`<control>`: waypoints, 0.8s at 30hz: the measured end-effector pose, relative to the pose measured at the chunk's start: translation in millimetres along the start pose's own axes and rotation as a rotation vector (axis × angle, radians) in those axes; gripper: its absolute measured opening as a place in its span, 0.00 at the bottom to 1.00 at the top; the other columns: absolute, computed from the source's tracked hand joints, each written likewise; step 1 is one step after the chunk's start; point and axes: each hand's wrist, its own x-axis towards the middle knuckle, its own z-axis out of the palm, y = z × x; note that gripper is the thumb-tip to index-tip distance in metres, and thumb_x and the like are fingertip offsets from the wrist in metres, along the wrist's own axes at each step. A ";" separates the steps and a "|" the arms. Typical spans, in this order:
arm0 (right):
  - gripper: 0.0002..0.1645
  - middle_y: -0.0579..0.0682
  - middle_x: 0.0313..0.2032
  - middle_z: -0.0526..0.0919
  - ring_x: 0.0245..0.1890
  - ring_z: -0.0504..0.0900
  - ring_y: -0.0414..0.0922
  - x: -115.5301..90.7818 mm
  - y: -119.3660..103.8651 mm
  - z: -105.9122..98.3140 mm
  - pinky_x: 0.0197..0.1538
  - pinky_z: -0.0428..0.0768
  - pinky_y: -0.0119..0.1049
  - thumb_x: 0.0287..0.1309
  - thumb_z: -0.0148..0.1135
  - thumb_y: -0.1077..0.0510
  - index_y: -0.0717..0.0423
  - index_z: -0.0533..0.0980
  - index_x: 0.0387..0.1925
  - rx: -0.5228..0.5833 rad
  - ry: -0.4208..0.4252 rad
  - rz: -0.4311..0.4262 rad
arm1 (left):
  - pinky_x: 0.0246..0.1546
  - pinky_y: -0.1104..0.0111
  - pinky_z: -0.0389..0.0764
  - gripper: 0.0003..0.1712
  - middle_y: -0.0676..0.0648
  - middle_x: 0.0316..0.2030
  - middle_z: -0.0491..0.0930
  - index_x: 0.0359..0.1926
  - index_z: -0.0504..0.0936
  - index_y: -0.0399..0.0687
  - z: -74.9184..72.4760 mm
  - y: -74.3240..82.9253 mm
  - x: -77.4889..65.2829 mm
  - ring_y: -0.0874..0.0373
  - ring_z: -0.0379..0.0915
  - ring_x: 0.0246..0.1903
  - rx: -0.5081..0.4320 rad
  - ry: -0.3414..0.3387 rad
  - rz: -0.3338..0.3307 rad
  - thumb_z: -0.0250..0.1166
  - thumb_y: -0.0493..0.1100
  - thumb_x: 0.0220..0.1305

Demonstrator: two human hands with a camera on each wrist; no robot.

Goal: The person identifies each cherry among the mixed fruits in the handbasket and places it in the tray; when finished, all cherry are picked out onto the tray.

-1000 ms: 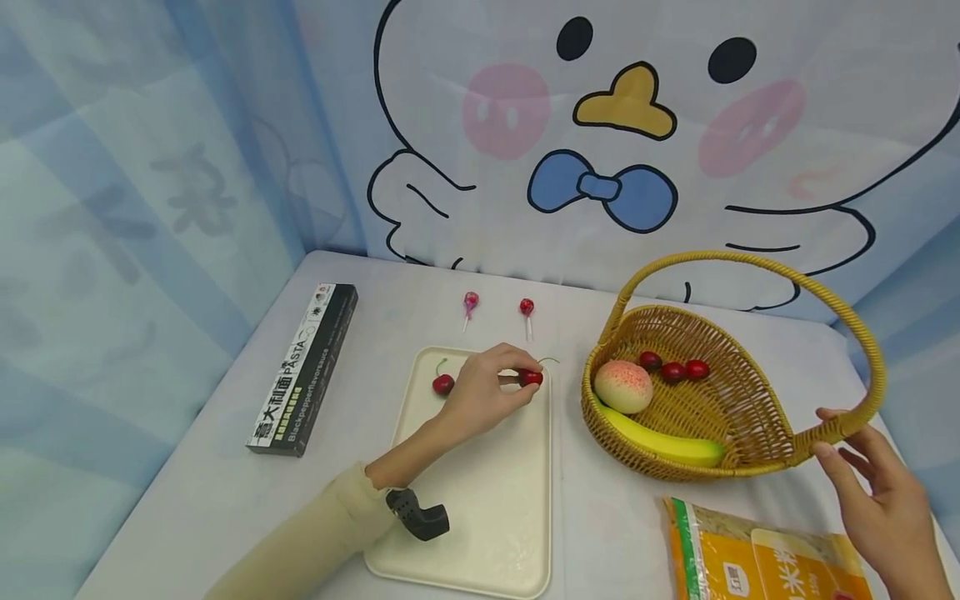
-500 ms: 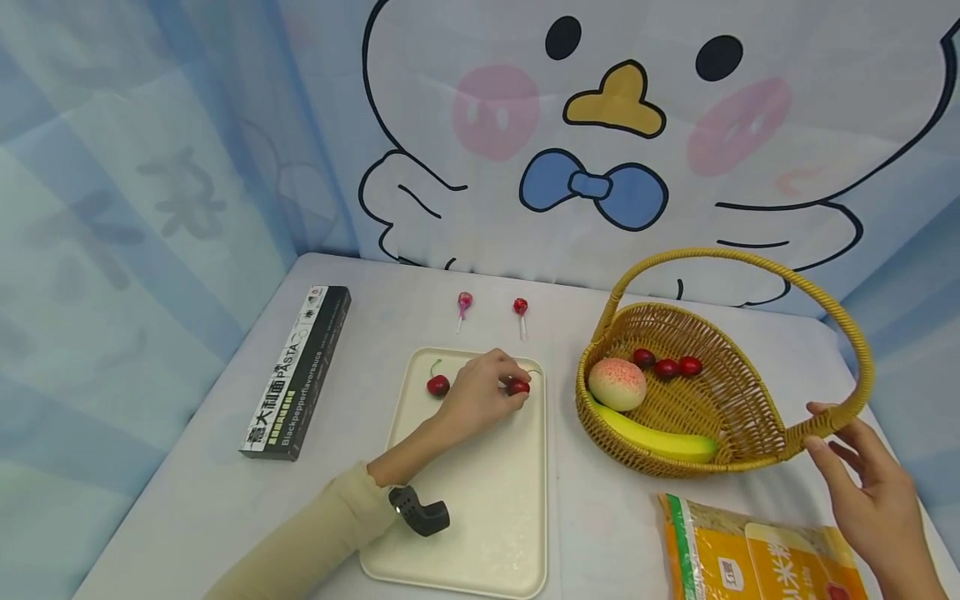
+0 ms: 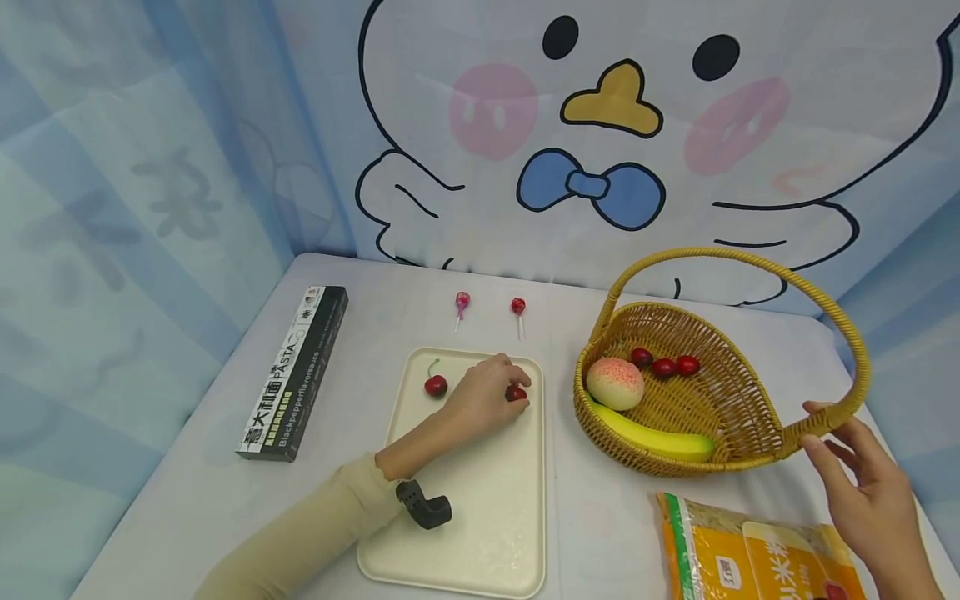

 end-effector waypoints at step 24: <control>0.27 0.16 0.59 0.72 0.58 0.70 0.18 2.7 3.9 -0.4 0.61 0.65 0.06 0.77 0.53 0.70 0.62 0.71 0.73 0.026 0.014 -0.038 | 0.34 0.79 0.77 0.23 0.48 0.53 0.84 0.61 0.84 0.51 -18.2 10.3 7.1 0.62 0.75 0.34 0.015 0.061 0.131 0.73 0.50 0.69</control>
